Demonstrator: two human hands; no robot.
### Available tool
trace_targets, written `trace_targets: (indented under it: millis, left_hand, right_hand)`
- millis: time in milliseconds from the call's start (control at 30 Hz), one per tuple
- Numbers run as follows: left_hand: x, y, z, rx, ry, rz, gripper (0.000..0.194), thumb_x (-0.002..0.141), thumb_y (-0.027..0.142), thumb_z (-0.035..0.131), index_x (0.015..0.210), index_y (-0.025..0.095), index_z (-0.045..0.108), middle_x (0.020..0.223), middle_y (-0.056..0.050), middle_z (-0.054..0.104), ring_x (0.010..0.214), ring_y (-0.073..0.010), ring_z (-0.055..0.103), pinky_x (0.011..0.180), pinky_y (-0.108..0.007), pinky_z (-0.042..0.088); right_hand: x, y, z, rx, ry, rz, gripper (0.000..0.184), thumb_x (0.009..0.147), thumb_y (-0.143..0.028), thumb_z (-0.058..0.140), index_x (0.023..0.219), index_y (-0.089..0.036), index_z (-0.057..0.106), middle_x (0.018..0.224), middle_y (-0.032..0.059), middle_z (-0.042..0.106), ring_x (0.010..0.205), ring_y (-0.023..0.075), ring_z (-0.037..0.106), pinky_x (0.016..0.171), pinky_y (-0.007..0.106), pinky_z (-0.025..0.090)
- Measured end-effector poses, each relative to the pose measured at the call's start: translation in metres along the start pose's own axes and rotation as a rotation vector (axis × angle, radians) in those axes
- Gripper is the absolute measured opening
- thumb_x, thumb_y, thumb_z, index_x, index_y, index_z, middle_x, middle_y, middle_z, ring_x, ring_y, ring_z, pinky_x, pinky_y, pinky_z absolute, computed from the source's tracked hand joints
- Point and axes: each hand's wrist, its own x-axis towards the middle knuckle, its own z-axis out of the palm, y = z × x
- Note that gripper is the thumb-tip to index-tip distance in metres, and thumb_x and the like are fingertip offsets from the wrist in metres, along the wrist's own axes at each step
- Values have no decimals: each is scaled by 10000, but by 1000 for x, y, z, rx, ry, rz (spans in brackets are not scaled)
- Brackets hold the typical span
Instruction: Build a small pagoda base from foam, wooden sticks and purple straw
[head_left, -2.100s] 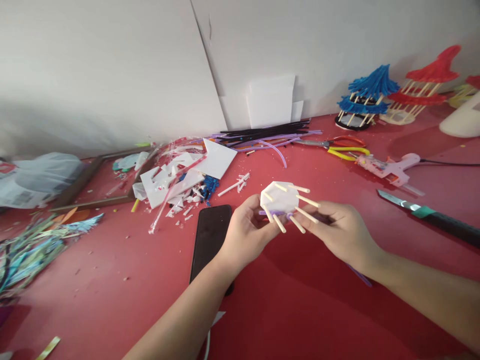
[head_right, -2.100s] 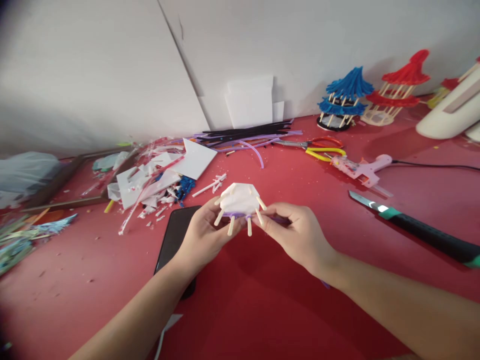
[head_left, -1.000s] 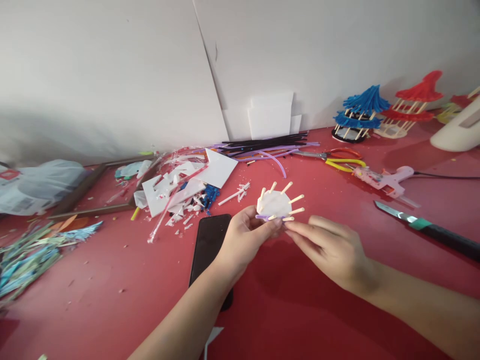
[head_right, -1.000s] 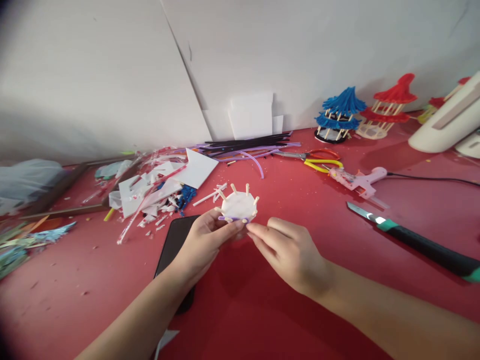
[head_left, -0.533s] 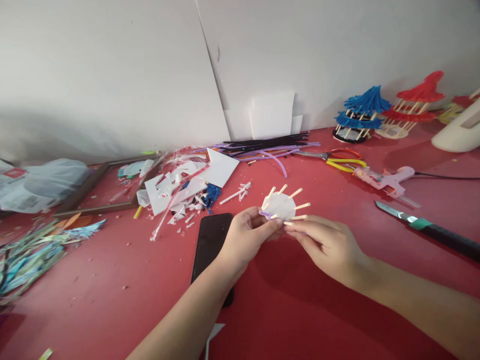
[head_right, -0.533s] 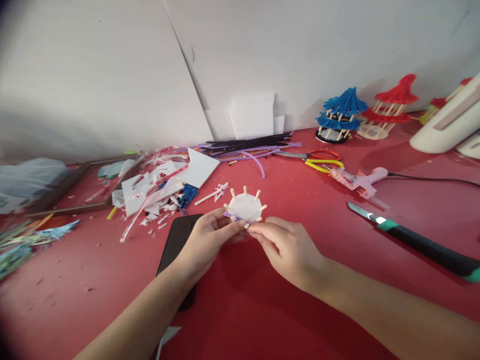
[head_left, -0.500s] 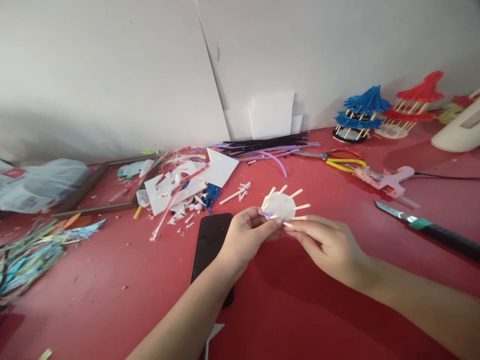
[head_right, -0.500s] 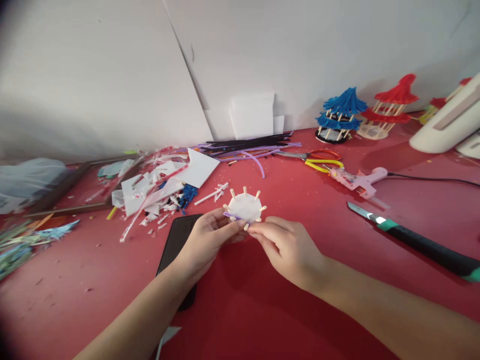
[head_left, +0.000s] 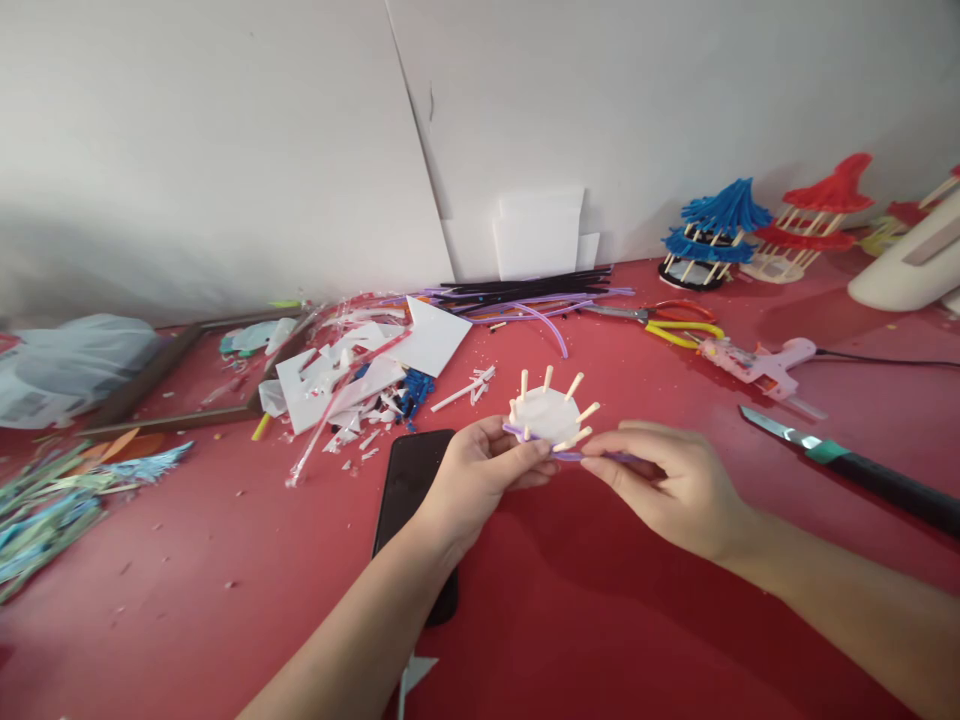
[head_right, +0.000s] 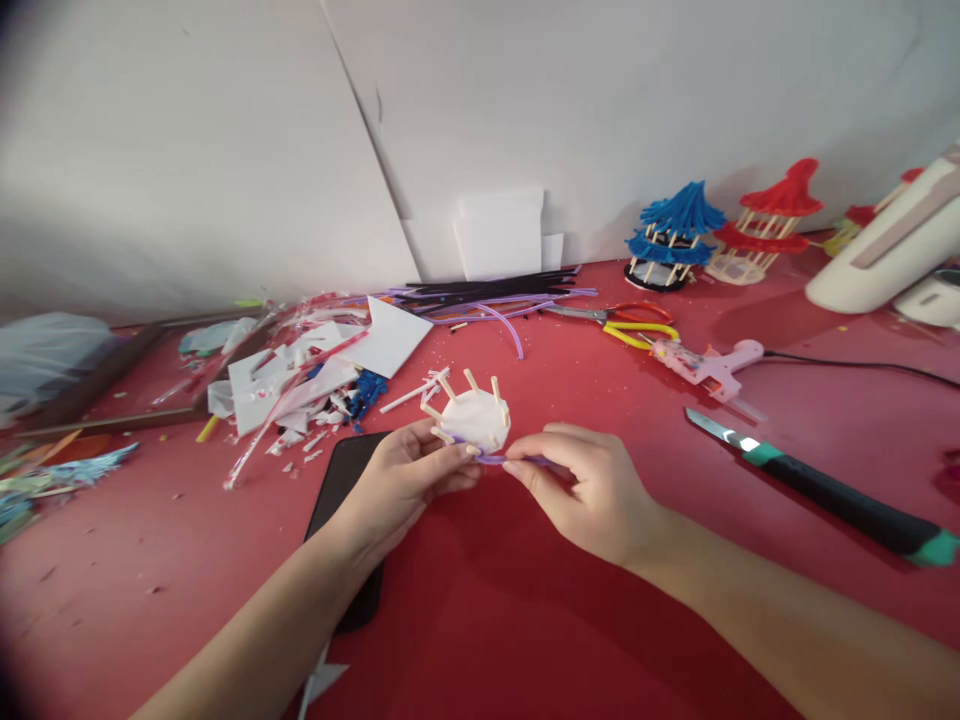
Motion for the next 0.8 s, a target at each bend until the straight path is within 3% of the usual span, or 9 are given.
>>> trace_targets:
  millis: [200,400,533,667,800]
  left_hand:
    - [1,-2,-4,-2,-90,-9,217,686,221,814,846,134,697,763,-21,731,619,-101,687,637,-199,579]
    - [1,-2,-7,48,-135,-28,196,734,222,782,889,141,695,826,-29,730,657,-92,686,669,-195,574]
    - [-1,-3,-7,69,-169,-10,218,789,256,737,984,169,692,941,-38,720,798,-101,682,766,-206,556]
    - [-2,-4,-5,98,-241,13,370,775,236,752,1128,200,651,1044,-60,713,988,-150,661,845,-212,516]
    - [-1,-5,-4,120,-203,7,287,771,237,753,1035,177,660,961,-53,729,903,-136,673,805,-220,524]
  right_hand:
    - [2,-2,2,143,40,185,96,837,-267,638,904,-213,682,760,18,715,582,116,628,513,211,499]
    - [2,0,1,146,-4,76,139,862,-214,594,911,-214,724,886,51,747,774,167,700,675,262,556]
    - [0,-2,3,115,29,107,143,864,-214,590,928,-214,718,887,44,752,760,163,707,628,244,553]
    - [-2,-7,8,102,84,157,123,857,-203,593,903,-207,707,877,36,757,761,161,713,627,229,557]
    - [-3,-11,12,74,81,104,116,865,-178,585,896,-195,695,850,30,750,705,133,697,608,205,539]
